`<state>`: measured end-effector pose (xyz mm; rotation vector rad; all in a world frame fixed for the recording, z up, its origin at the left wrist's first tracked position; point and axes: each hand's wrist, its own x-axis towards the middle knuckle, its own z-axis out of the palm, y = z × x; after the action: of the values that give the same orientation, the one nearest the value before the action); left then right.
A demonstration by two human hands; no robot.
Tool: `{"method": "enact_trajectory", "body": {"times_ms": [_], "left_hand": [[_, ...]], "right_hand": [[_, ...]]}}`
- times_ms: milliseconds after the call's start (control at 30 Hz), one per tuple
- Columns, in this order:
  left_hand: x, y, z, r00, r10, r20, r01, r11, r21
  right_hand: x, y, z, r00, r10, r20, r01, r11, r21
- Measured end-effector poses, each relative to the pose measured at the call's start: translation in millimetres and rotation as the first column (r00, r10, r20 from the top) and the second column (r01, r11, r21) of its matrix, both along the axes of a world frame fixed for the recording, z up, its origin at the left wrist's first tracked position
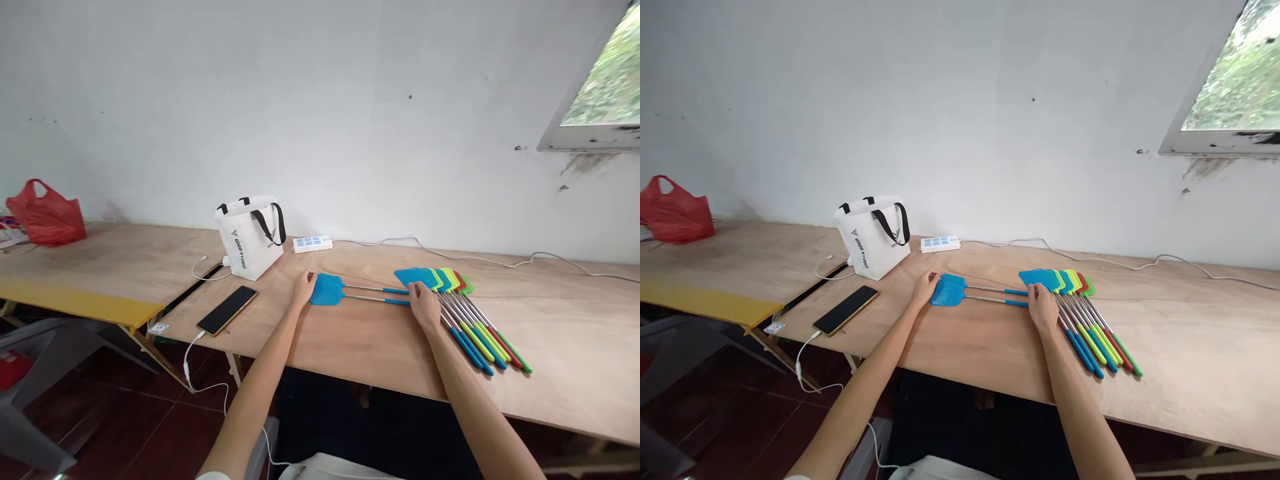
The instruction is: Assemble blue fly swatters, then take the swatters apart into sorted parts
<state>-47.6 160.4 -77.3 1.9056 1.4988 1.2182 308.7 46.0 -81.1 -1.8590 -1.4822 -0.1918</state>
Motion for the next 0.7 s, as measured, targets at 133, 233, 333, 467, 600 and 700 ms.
{"method": "enact_trajectory", "body": {"times_ms": [133,233,333,467,600,700], "left_hand": [[2.6,-3.3,-0.9,0.998,-0.043,-0.044,0.043,0.999,0.002],[4.3,-5.5,-2.0,0.994,-0.050,-0.101,0.052,0.999,0.013],[4.4,-7.9,-2.4,0.984,-0.041,-0.172,0.048,0.998,0.034],[4.9,-11.2,-2.4,0.960,-0.075,-0.268,0.089,0.995,0.041],[4.6,-10.8,-1.3,0.946,-0.083,-0.312,0.105,0.993,0.055],[2.9,-9.2,0.4,0.944,-0.081,-0.319,0.109,0.991,0.071]], "right_hand": [[4.7,1.5,-4.7,0.999,-0.037,-0.007,0.037,0.998,-0.060],[4.7,3.9,-4.3,0.999,-0.047,0.021,0.049,0.994,-0.098],[2.6,5.1,-1.8,0.997,-0.037,0.075,0.047,0.990,-0.136],[-2.7,3.8,1.0,0.985,0.037,0.168,-0.003,0.980,-0.199],[-4.6,-1.3,3.0,0.969,0.080,0.232,-0.025,0.973,-0.230],[-3.0,-8.4,4.1,0.958,0.129,0.256,-0.067,0.969,-0.238]]}}
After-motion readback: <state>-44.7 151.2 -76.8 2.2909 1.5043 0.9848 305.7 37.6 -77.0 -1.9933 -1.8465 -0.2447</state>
